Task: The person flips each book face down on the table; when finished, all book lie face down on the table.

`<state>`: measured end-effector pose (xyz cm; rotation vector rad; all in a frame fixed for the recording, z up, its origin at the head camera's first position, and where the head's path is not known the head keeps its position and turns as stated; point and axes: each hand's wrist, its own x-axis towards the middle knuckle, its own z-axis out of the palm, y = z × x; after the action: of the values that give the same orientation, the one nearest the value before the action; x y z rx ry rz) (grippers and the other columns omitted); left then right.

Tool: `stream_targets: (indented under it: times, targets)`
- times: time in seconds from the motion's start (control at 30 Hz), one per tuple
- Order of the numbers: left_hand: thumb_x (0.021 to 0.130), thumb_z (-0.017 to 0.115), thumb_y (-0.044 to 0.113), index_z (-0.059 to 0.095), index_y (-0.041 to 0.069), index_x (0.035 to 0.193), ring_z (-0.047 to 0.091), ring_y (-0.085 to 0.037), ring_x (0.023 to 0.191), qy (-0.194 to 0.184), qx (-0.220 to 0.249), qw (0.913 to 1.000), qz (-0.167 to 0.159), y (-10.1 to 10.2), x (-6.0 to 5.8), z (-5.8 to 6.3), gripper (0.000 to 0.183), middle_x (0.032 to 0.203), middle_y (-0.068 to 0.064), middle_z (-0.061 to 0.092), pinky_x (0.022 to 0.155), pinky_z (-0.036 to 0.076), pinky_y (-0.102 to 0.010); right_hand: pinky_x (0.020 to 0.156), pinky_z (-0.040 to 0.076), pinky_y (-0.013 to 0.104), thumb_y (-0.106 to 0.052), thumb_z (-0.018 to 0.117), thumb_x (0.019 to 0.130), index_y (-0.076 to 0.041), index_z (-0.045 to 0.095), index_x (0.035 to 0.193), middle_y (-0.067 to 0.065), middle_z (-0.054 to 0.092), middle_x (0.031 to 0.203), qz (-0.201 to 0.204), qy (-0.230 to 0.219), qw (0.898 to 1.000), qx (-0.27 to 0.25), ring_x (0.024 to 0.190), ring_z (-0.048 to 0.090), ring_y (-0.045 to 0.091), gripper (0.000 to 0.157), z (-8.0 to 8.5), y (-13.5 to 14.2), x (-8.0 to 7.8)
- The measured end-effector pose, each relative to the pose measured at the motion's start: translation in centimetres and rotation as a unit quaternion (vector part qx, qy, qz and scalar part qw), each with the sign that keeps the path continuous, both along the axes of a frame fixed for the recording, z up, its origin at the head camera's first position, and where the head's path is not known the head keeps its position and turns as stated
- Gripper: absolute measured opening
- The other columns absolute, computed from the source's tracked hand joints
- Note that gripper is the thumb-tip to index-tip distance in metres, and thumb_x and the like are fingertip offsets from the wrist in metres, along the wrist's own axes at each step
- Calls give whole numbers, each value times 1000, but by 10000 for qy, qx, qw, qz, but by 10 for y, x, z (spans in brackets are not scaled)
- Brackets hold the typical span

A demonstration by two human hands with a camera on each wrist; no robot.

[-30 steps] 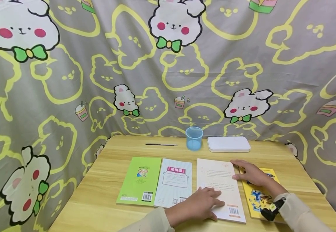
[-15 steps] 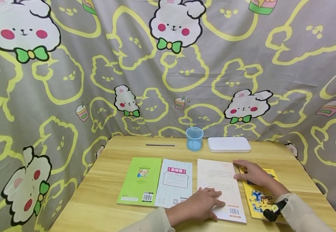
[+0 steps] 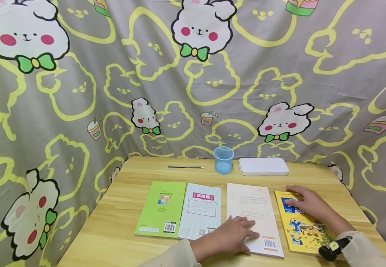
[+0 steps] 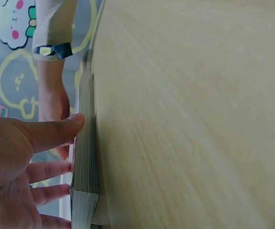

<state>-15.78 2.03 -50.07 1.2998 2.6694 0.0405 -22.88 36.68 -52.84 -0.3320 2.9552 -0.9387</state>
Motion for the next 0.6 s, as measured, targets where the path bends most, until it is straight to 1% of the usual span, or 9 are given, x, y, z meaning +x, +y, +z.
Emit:
stream_targets:
  times: [0.17,0.33,0.43,0.6]
  targets:
    - [87,74,55,58,42,144,38,-11,148,40,39,10000,-33,0,0,0,60,161,14,41,114,45,-49,99,40,73,-53,71,94,6,46,150,40,40,150,-273,-313,9991,18,133,40,61,85,-1,22,3]
    - [87,75,55,60,41,143,41,-13,147,172,84,9998,-88,-1,0,-1,60,160,13,43,112,46,-50,99,38,74,-50,69,96,8,44,150,41,39,150,-414,-428,9982,-65,134,37,62,83,-5,41,6]
    - [87,75,55,59,42,143,40,-12,147,151,80,9998,-72,-1,0,-1,60,160,13,43,112,46,-50,98,37,75,-48,69,97,8,42,151,42,37,150,-418,-456,9980,-102,133,36,63,82,-7,50,6]
    - [87,74,55,59,42,143,40,-12,147,92,84,9999,-44,-1,1,0,60,160,14,42,113,45,-50,100,35,77,-43,70,98,10,42,150,43,36,150,-297,-400,9985,-227,135,32,66,79,-11,57,6]
